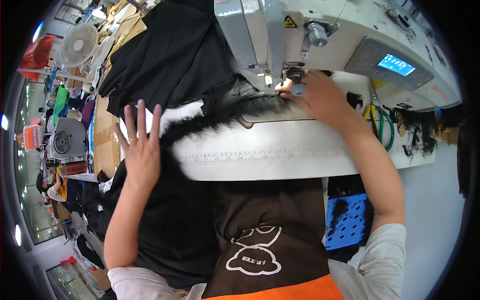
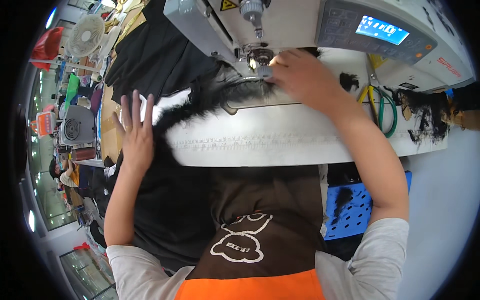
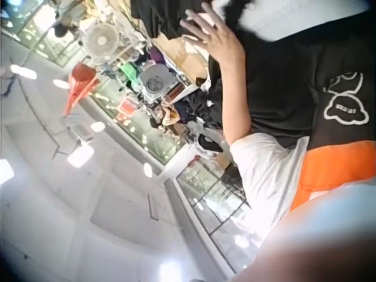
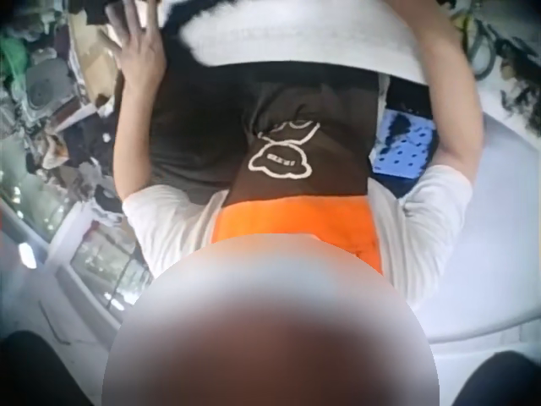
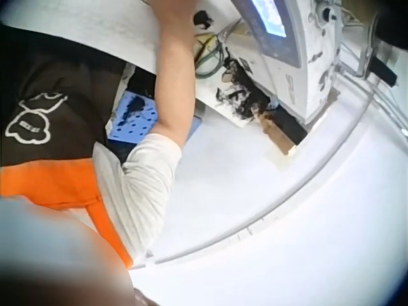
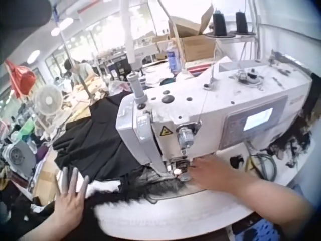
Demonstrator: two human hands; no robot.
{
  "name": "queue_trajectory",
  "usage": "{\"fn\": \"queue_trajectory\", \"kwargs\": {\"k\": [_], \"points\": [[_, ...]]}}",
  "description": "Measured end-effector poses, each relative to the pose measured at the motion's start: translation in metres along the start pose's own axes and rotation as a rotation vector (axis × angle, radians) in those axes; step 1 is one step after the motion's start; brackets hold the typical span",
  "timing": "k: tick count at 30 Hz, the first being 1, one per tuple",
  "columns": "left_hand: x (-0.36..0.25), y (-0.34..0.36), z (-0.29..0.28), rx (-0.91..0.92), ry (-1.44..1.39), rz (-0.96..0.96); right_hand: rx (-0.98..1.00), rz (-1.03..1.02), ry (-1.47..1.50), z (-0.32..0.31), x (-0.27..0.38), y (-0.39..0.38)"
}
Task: Sewing a black fur trim onto a piece of black garment using an industrial sewing machine.
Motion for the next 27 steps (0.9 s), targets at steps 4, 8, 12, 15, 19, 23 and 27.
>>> {"fn": "queue_trajectory", "kwargs": {"k": [4,8,12,15,19,23,27], "points": [[0.012,0.007,0.0,0.0,-0.056,-0.074,0.036,0.004,-0.063,-0.001,0.0,-0.001],[-0.064,0.042,-0.07,-0.254,-0.552,0.133,0.019,-0.011,-0.04,0.002,0.003,-0.006],[-0.114,0.093,-0.074,-0.736,-0.892,0.242,-0.039,0.009,-0.069,-0.003,0.007,-0.005],[-0.111,0.118,-0.059,-0.798,-1.019,0.204,-0.051,0.035,-0.047,-0.009,0.01,0.0],[-0.115,0.12,-0.06,-0.75,-0.98,0.307,0.048,0.134,0.129,0.003,-0.007,0.002],[-0.117,0.117,-0.068,-0.673,-0.798,0.442,0.104,0.102,0.119,0.006,-0.007,0.002],[-0.117,0.111,-0.071,-0.73,-0.748,0.475,0.085,0.083,0.142,0.004,-0.004,0.002]]}}
Point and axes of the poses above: each hand's wrist, its own y-axis towards the middle knuckle, its own z-axis out of the palm, x = y × z, the point moved 8 cm from there along y, towards the middle knuckle, and after that the axes turned 11 degrees about z, right-handed, at the moved point
